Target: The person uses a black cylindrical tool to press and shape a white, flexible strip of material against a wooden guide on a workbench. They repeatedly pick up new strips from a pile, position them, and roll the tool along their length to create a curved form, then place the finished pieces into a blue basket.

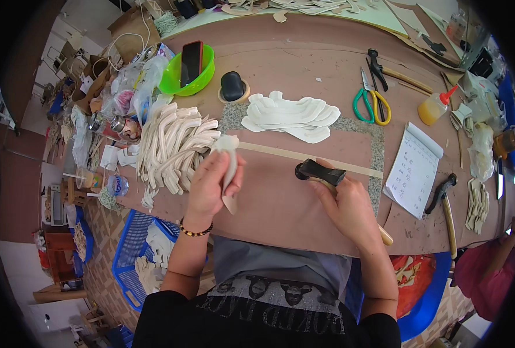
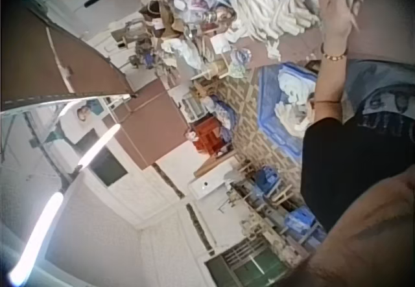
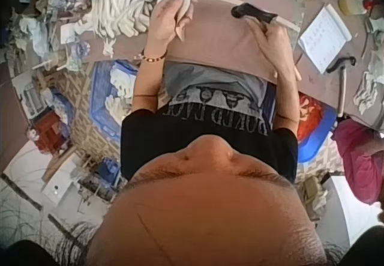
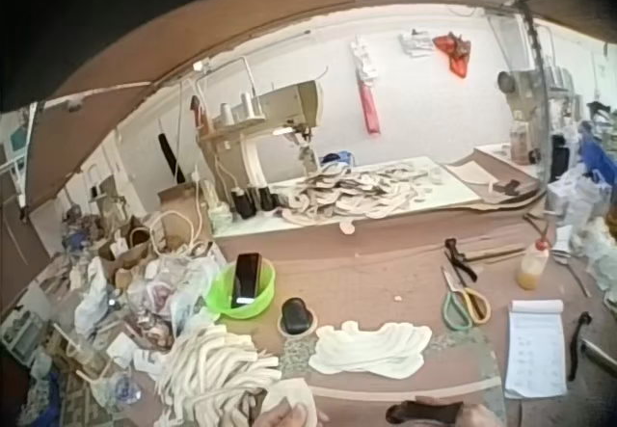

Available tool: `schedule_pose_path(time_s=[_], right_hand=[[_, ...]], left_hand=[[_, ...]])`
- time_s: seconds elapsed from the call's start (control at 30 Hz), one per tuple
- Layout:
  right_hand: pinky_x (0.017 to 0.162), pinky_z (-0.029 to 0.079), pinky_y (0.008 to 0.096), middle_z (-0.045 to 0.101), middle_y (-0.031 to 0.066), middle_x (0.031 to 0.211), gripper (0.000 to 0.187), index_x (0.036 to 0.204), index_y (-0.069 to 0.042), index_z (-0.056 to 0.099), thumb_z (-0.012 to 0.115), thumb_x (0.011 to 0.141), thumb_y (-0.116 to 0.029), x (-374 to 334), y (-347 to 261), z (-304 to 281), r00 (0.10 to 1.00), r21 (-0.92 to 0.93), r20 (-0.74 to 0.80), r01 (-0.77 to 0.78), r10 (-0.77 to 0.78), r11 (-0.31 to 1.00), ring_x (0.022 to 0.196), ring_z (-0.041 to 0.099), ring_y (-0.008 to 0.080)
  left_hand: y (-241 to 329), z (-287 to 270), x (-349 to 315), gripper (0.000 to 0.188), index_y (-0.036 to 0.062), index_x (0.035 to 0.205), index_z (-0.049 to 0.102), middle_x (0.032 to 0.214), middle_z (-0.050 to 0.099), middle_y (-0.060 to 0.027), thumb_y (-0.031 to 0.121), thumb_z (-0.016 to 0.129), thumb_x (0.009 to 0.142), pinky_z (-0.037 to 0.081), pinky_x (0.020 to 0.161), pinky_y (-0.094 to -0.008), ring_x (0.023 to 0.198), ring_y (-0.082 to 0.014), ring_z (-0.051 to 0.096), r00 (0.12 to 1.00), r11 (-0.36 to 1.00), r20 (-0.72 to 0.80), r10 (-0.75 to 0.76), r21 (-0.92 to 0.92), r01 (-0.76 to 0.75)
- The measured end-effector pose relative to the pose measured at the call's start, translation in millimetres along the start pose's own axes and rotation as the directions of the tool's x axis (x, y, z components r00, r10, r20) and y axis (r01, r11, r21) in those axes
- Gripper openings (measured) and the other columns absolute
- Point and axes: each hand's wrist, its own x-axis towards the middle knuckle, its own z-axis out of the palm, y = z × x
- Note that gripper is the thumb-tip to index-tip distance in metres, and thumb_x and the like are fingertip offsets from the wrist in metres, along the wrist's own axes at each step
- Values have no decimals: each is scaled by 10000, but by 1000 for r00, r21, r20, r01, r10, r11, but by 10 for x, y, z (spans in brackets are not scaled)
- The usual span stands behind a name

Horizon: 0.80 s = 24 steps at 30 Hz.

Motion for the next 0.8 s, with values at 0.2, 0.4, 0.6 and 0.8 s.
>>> schedule_pose_path(time_s=[0.2, 0.4, 0.6, 0.8], right_hand=[[825, 556, 369, 757, 210, 1035, 395, 1315, -3, 666, 695, 941, -125, -146, 98, -79, 991, 40, -130, 24, -19, 999, 912, 734, 372], [842, 551, 337, 769, 173, 1033, 429, 1346, 6, 652, 711, 939, -113, -322, 275, -259, 981, 55, -191, -31, 41, 998, 904, 736, 207], [796, 542, 323, 765, 153, 992, 433, 1346, 9, 651, 721, 942, -128, -442, 292, -325, 979, 27, -191, -61, 65, 998, 840, 704, 168], [751, 546, 359, 748, 167, 982, 432, 1316, 10, 665, 748, 920, -142, -495, 313, -241, 981, 18, -194, 1, 3, 1000, 787, 716, 264]], left_hand=[[-670, 710, 31, 260, -25, 978, 645, 819, 656, -154, 223, 590, 1031, 514, 711, -429, 792, -350, 657, 919, 677, 393, 7, 675, -293], [-941, 925, 105, 183, 20, 981, 674, 944, 690, -159, 196, 669, 930, 530, 774, -494, 899, -365, 676, 875, 430, 482, 42, 782, -451], [-534, 686, 472, 186, 46, 1000, 683, 970, 705, -150, 193, 700, 888, 529, 769, -473, 908, -361, 679, 817, 434, 517, -255, 816, -381], [-714, 852, 392, 191, 66, 1018, 682, 979, 712, -110, 104, 729, 837, 459, 846, -479, 952, -338, 652, 942, 269, 333, -36, 911, -312]])
